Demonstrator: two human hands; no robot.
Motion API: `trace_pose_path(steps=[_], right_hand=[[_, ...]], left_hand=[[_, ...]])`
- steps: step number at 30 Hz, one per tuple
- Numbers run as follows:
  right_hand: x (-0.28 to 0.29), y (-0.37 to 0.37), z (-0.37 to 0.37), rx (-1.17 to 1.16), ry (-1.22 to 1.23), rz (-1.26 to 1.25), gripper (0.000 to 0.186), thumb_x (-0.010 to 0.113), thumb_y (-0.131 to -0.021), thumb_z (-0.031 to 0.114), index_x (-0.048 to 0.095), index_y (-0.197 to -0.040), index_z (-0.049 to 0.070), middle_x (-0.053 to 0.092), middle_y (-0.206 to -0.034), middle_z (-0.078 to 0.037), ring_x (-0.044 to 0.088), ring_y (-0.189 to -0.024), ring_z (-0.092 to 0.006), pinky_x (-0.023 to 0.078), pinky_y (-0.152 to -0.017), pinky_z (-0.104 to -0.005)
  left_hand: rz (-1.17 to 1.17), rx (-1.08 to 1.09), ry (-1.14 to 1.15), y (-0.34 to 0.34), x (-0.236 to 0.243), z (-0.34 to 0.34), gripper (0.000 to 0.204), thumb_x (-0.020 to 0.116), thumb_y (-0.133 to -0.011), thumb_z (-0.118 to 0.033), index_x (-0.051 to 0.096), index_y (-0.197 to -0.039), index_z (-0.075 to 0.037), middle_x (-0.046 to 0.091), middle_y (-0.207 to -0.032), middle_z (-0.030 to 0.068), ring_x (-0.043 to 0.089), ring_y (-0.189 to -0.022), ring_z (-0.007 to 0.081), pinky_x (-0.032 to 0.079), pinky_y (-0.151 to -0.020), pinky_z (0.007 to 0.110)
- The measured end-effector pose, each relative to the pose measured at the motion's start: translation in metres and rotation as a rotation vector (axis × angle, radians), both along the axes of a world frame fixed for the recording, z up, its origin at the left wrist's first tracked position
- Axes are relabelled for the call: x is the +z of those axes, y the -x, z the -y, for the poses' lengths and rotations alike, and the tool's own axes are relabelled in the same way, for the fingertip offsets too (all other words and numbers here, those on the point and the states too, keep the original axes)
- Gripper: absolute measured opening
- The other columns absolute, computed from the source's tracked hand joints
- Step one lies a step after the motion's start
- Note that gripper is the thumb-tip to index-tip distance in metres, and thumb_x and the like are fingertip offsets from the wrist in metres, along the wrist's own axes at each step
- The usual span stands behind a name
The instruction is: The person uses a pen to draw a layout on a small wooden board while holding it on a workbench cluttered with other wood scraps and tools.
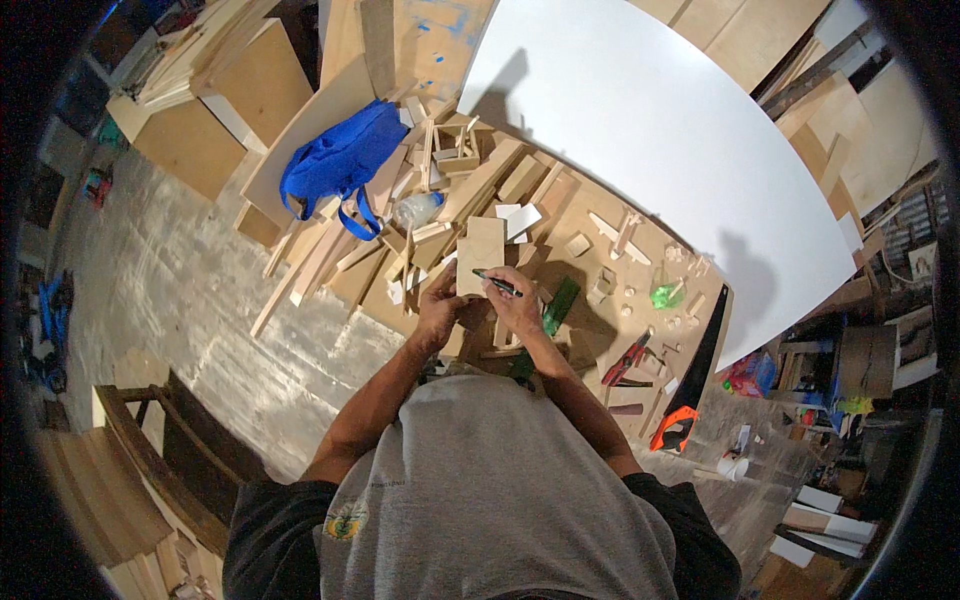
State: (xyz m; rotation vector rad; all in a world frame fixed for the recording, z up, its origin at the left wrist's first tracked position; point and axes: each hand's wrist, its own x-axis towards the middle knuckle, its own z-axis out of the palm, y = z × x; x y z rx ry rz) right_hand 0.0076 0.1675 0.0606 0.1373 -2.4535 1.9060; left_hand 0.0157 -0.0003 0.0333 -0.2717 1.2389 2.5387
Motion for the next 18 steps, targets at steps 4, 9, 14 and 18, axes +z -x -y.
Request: trace_pose_path(steps=[4, 9, 14, 18], right_hand=[[0.004, 0.002, 0.001, -0.007, -0.016, -0.020, 0.014, 0.068, -0.088, 0.015, 0.068, -0.098, 0.005, 0.065, -0.083, 0.002, 0.054, -0.070, -0.0040, 0.045, -0.062, -0.0220], [0.003, 0.004, 0.004, -0.020, -0.059, -0.130, 0.014, 0.068, -0.088, 0.014, 0.068, -0.098, 0.004, 0.065, -0.083, 0.002, 0.054, -0.069, -0.0037, 0.046, -0.060, -0.0225], [0.001, 0.004, 0.000, -0.031, -0.071, -0.105, 0.015, 0.068, -0.086, 0.011, 0.068, -0.099, 0.003, 0.065, -0.082, 0.001, 0.054, -0.069, -0.0029, 0.046, -0.060, -0.0216], [-0.001, 0.003, -0.003, -0.020, -0.104, -0.021, 0.013, 0.068, -0.084, 0.008, 0.067, -0.097, 0.005, 0.065, -0.082, -0.001, 0.057, -0.069, -0.0066, 0.046, -0.058, -0.0234]], left_hand=[[-0.014, 0.008, 0.012, 0.001, 0.004, -0.003, 0.079, 0.045, -0.076, 0.023, 0.033, -0.149, -0.006, 0.056, -0.134, 0.0148, 0.064, -0.108, 0.0245, 0.057, -0.084, 0.034], [0.002, 0.030, 0.013, 0.000, 0.008, -0.004, 0.078, 0.043, -0.076, 0.023, 0.033, -0.149, -0.005, 0.058, -0.130, 0.0152, 0.065, -0.106, 0.0250, 0.057, -0.086, 0.034], [-0.009, 0.012, 0.010, 0.001, 0.013, -0.003, 0.078, 0.042, -0.076, 0.024, 0.033, -0.148, -0.005, 0.057, -0.131, 0.0155, 0.065, -0.107, 0.0256, 0.057, -0.086, 0.035], [0.008, 0.044, 0.002, 0.001, 0.011, -0.004, 0.078, 0.042, -0.076, 0.024, 0.034, -0.148, -0.005, 0.058, -0.130, 0.0156, 0.065, -0.107, 0.0254, 0.057, -0.085, 0.034]])
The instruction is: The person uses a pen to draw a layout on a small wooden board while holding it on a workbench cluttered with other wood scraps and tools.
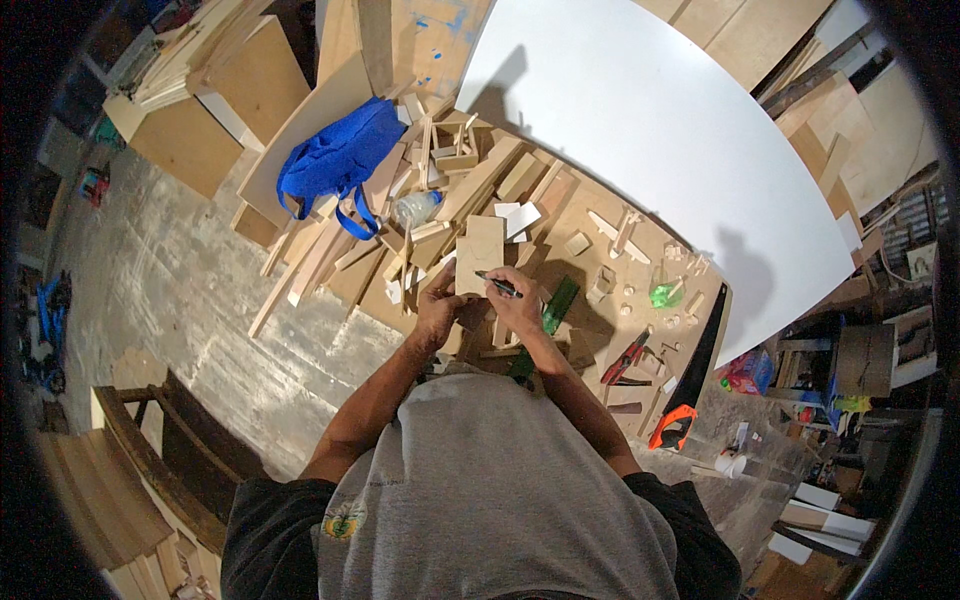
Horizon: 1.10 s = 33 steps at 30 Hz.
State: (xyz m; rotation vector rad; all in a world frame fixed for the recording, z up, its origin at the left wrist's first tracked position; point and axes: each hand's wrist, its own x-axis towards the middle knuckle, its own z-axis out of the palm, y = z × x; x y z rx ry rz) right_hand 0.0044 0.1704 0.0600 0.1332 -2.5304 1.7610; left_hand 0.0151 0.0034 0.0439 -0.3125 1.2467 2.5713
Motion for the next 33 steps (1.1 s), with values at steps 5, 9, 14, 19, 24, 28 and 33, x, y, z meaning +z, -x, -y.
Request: trace_pose_path(steps=[5, 9, 14, 19, 24, 28, 33], right_hand=[[0.001, 0.000, 0.001, 0.058, -0.008, -0.076, 0.014, 0.069, -0.085, 0.009, 0.068, -0.098, 0.004, 0.064, -0.079, 0.004, 0.052, -0.067, -0.0026, 0.044, -0.060, -0.0209], [0.003, 0.001, 0.005, 0.038, 0.003, -0.039, 0.014, 0.068, -0.087, 0.011, 0.069, -0.100, 0.006, 0.065, -0.082, 0.003, 0.055, -0.071, -0.0043, 0.046, -0.062, -0.0224], [-0.004, 0.000, 0.004, -0.063, 0.070, 0.040, 0.015, 0.066, -0.089, 0.010, 0.067, -0.102, 0.005, 0.065, -0.091, 0.000, 0.059, -0.080, -0.0067, 0.050, -0.066, -0.0236], [-0.015, -0.003, -0.015, -0.094, 0.092, 0.021, 0.014, 0.063, -0.091, 0.007, 0.062, -0.104, 0.002, 0.062, -0.093, -0.003, 0.060, -0.086, -0.0099, 0.054, -0.074, -0.0277], [-0.015, -0.008, -0.021, -0.082, 0.123, -0.018, 0.013, 0.064, -0.089, 0.007, 0.062, -0.101, 0.002, 0.062, -0.089, -0.004, 0.057, -0.079, -0.0094, 0.050, -0.068, -0.0270], [-0.005, -0.006, -0.011, -0.125, 0.140, -0.096, 0.015, 0.065, -0.084, 0.002, 0.064, -0.098, 0.002, 0.061, -0.081, -0.002, 0.048, -0.063, -0.0049, 0.039, -0.054, -0.0227], [0.010, -0.008, -0.010, -0.116, 0.080, -0.015, 0.015, 0.066, -0.084, 0.003, 0.065, -0.099, 0.002, 0.061, -0.079, -0.001, 0.050, -0.064, -0.0039, 0.040, -0.055, -0.0217]], left_hand=[[0.010, -0.026, 0.018, 0.001, -0.002, 0.002, 0.077, 0.046, -0.077, 0.023, 0.035, -0.147, -0.006, 0.060, -0.127, 0.0150, 0.065, -0.106, 0.0239, 0.057, -0.083, 0.033], [0.034, -0.036, 0.009, 0.002, 0.001, 0.001, 0.077, 0.049, -0.077, 0.022, 0.035, -0.148, -0.006, 0.060, -0.129, 0.0146, 0.064, -0.106, 0.0236, 0.056, -0.084, 0.033], [0.016, -0.025, -0.027, 0.002, 0.000, 0.000, 0.077, 0.046, -0.077, 0.023, 0.035, -0.148, -0.007, 0.058, -0.132, 0.0146, 0.063, -0.109, 0.0253, 0.056, -0.087, 0.034], [0.007, -0.037, 0.007, 0.003, -0.008, 0.001, 0.077, 0.043, -0.076, 0.023, 0.035, -0.147, -0.006, 0.056, -0.134, 0.0153, 0.063, -0.112, 0.0272, 0.056, -0.088, 0.037], [0.002, -0.021, -0.010, 0.002, -0.007, 0.000, 0.078, 0.042, -0.076, 0.023, 0.036, -0.147, -0.007, 0.057, -0.133, 0.0155, 0.065, -0.107, 0.0276, 0.058, -0.087, 0.036], [0.003, -0.027, 0.012, 0.002, -0.002, 0.000, 0.077, 0.041, -0.076, 0.023, 0.035, -0.148, -0.006, 0.058, -0.130, 0.0161, 0.066, -0.105, 0.0283, 0.058, -0.086, 0.036], [0.045, -0.021, 0.032, 0.001, -0.002, 0.001, 0.078, 0.041, -0.077, 0.023, 0.033, -0.148, -0.006, 0.058, -0.131, 0.0167, 0.066, -0.104, 0.0289, 0.059, -0.084, 0.036]])
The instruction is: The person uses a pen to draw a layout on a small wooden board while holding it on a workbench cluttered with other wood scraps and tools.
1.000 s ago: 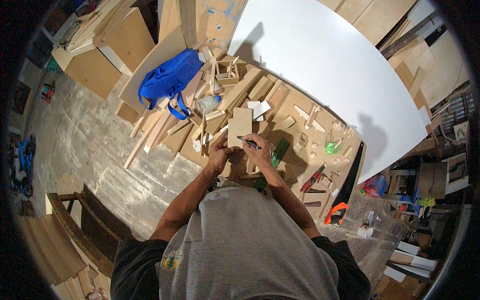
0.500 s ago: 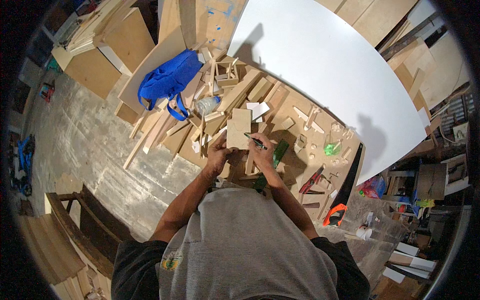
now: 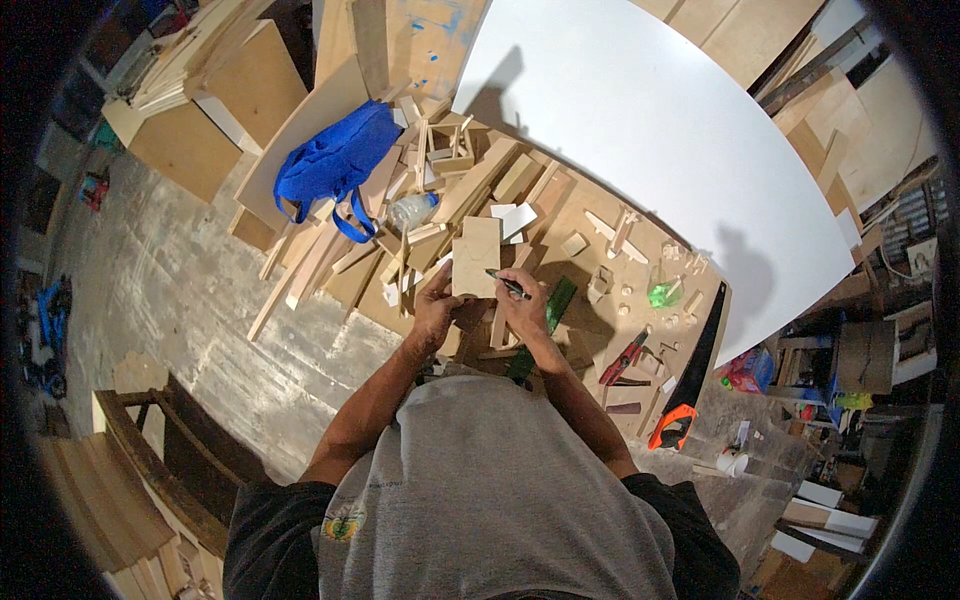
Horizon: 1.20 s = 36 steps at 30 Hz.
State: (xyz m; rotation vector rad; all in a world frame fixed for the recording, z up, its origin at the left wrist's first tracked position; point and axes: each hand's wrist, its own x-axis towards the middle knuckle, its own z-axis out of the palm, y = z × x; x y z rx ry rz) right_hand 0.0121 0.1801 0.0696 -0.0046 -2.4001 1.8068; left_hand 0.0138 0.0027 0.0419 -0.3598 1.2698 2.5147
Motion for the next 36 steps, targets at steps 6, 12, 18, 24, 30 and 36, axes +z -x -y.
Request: trace_pose_path(steps=[6, 12, 18, 24, 30, 36], right_hand=[[-0.011, 0.000, -0.003, -0.007, -0.036, -0.054, 0.013, 0.067, -0.089, 0.010, 0.064, -0.099, 0.003, 0.061, -0.080, 0.001, 0.049, -0.066, -0.0028, 0.042, -0.057, -0.0219], [-0.017, 0.000, -0.007, -0.003, -0.032, -0.086, 0.016, 0.067, -0.081, 0.003, 0.065, -0.097, 0.003, 0.059, -0.075, 0.000, 0.048, -0.059, -0.0046, 0.041, -0.054, -0.0225], [0.000, 0.000, -0.001, 0.020, -0.116, -0.067, 0.012, 0.066, -0.086, 0.007, 0.066, -0.096, 0.002, 0.059, -0.071, 0.003, 0.048, -0.062, -0.0027, 0.041, -0.056, -0.0212], [-0.004, 0.002, -0.002, -0.005, -0.111, 0.010, 0.012, 0.066, -0.088, 0.009, 0.066, -0.097, 0.002, 0.063, -0.078, 0.000, 0.054, -0.068, -0.0044, 0.045, -0.060, -0.0227], [-0.017, 0.003, -0.006, -0.048, -0.005, -0.062, 0.013, 0.066, -0.090, 0.012, 0.066, -0.098, 0.002, 0.066, -0.090, -0.003, 0.060, -0.076, -0.0077, 0.049, -0.065, -0.0240], [-0.009, 0.011, -0.009, -0.052, 0.277, 0.000, 0.017, 0.064, -0.092, 0.011, 0.065, -0.103, -0.002, 0.067, -0.087, -0.006, 0.062, -0.073, -0.0102, 0.052, -0.066, -0.0257]], left_hand=[[-0.044, 0.013, -0.053, 0.001, -0.003, -0.002, 0.078, 0.042, -0.076, 0.024, 0.032, -0.148, -0.005, 0.055, -0.135, 0.0168, 0.065, -0.107, 0.0281, 0.057, -0.086, 0.036], [-0.015, -0.013, -0.017, 0.001, -0.007, -0.001, 0.078, 0.042, -0.076, 0.024, 0.034, -0.148, -0.005, 0.055, -0.135, 0.0161, 0.064, -0.109, 0.0268, 0.056, -0.088, 0.035], [-0.039, 0.026, -0.047, 0.000, -0.004, -0.002, 0.077, 0.042, -0.075, 0.025, 0.037, -0.146, -0.004, 0.055, -0.134, 0.0157, 0.064, -0.108, 0.0264, 0.057, -0.088, 0.035], [-0.066, 0.008, -0.029, 0.001, -0.003, -0.001, 0.077, 0.042, -0.073, 0.024, 0.038, -0.145, -0.004, 0.056, -0.134, 0.0158, 0.065, -0.106, 0.0265, 0.058, -0.086, 0.036], [-0.036, 0.006, -0.033, 0.001, 0.002, -0.002, 0.079, 0.043, -0.073, 0.024, 0.039, -0.146, -0.007, 0.059, -0.130, 0.0151, 0.065, -0.106, 0.0254, 0.058, -0.086, 0.034], [-0.005, 0.012, -0.019, 0.001, -0.001, -0.001, 0.077, 0.047, -0.076, 0.024, 0.039, -0.146, -0.007, 0.060, -0.128, 0.0146, 0.065, -0.107, 0.0253, 0.058, -0.086, 0.034]])
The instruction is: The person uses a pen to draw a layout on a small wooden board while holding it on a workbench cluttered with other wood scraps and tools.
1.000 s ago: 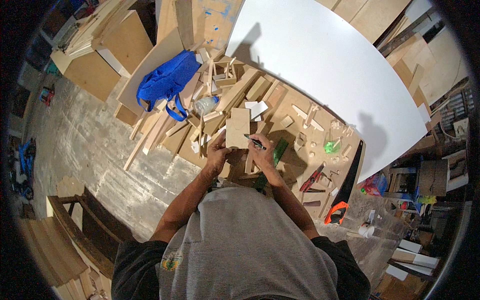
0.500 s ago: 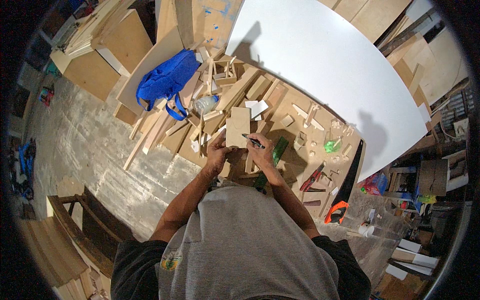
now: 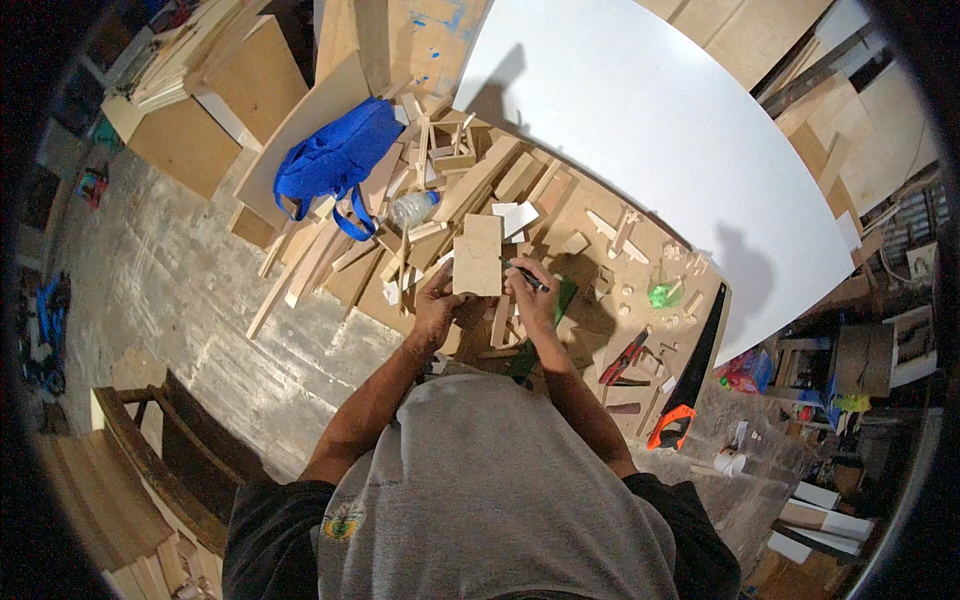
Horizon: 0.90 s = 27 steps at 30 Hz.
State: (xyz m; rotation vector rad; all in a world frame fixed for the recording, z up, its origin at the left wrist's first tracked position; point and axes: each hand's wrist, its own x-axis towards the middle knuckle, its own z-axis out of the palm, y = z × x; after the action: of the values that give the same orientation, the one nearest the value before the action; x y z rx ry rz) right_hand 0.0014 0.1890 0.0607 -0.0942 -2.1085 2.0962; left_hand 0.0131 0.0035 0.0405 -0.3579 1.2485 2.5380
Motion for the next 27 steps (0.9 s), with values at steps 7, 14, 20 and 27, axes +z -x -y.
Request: trace_pose_path(steps=[7, 14, 20, 27], right_hand=[[0.006, 0.004, -0.003, 0.031, 0.130, 0.055, 0.020, 0.066, -0.090, 0.013, 0.065, -0.103, -0.002, 0.067, -0.086, -0.008, 0.063, -0.072, -0.0118, 0.053, -0.066, -0.0262], [0.000, 0.010, 0.019, 0.165, -0.007, 0.097, 0.015, 0.067, -0.089, 0.012, 0.064, -0.098, 0.001, 0.066, -0.086, -0.004, 0.065, -0.077, -0.0107, 0.054, -0.069, -0.0263], [0.000, 0.017, 0.028, 0.228, -0.089, 0.087, 0.014, 0.067, -0.089, 0.013, 0.066, -0.098, 0.001, 0.067, -0.086, -0.004, 0.065, -0.079, -0.0110, 0.054, -0.070, -0.0259], [0.005, 0.018, 0.032, 0.247, -0.265, 0.091, 0.014, 0.068, -0.088, 0.014, 0.069, -0.098, 0.004, 0.067, -0.090, -0.004, 0.062, -0.080, -0.0114, 0.052, -0.068, -0.0281]], left_hand=[[0.012, 0.006, 0.019, 0.001, 0.000, -0.001, 0.076, 0.047, -0.077, 0.024, 0.038, -0.146, -0.006, 0.060, -0.129, 0.0148, 0.064, -0.109, 0.0265, 0.058, -0.086, 0.035], [-0.005, 0.007, -0.026, 0.000, 0.000, 0.000, 0.074, 0.050, -0.078, 0.022, 0.038, -0.146, -0.005, 0.060, -0.128, 0.0158, 0.063, -0.109, 0.0263, 0.057, -0.087, 0.035], [-0.008, 0.026, 0.016, -0.002, 0.002, 0.000, 0.072, 0.051, -0.079, 0.021, 0.040, -0.145, -0.007, 0.062, -0.124, 0.0136, 0.064, -0.104, 0.0222, 0.056, -0.084, 0.033], [-0.006, 0.029, 0.044, -0.001, 0.000, 0.000, 0.073, 0.050, -0.080, 0.021, 0.039, -0.146, -0.007, 0.061, -0.126, 0.0121, 0.063, -0.107, 0.0203, 0.053, -0.087, 0.031]])
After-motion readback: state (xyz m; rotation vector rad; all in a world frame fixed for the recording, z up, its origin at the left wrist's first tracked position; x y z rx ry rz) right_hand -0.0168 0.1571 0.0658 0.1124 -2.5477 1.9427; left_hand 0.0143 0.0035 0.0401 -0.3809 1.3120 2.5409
